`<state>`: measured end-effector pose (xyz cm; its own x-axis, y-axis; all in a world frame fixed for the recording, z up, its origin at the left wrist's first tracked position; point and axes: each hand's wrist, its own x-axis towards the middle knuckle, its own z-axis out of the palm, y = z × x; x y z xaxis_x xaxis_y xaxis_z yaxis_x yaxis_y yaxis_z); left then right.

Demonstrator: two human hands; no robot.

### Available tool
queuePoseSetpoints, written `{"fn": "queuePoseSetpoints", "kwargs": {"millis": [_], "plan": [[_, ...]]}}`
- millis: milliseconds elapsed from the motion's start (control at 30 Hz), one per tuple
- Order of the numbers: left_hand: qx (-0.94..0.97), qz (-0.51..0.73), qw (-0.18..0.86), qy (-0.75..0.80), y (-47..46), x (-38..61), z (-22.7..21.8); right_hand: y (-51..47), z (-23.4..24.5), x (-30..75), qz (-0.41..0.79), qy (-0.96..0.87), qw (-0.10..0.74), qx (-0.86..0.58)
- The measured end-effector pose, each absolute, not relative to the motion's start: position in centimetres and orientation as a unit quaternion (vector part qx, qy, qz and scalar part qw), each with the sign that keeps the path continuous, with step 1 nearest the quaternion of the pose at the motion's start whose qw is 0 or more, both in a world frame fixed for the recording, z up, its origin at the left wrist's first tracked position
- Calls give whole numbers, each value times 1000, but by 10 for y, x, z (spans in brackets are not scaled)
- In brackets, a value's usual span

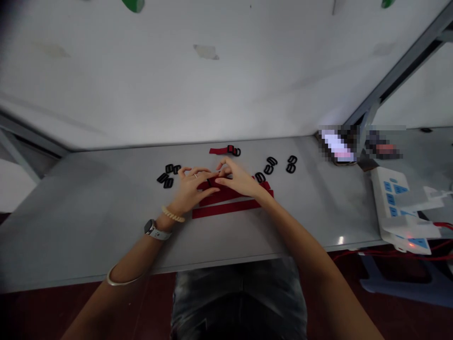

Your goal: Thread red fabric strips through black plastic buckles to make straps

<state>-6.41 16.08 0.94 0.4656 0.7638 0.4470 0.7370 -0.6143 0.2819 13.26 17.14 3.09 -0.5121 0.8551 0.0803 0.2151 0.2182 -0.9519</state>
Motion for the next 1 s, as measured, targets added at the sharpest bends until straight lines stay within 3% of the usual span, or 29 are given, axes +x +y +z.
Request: {"fn": "queuePoseSetpoints", "kwargs": {"millis": [133, 267, 433, 533, 733, 1000], "plan": [[857, 273, 22, 436, 160, -65, 12, 181, 37, 147, 457, -747, 295, -382], [830, 299, 52, 468, 160, -64, 14, 203, 43, 200, 294, -793, 268, -461], [777, 338, 123, 517, 159, -62, 19, 216, 36, 254, 249, -792, 101, -549], [763, 364, 143, 515, 158, -64, 23, 215, 31, 252, 208, -797, 52, -564], [754, 368, 165, 519, 163, -68, 26, 217, 26, 233, 167, -808, 47, -564], [789, 219, 42, 573, 169, -77, 19, 216, 22, 229, 107, -813, 96, -565]]}}
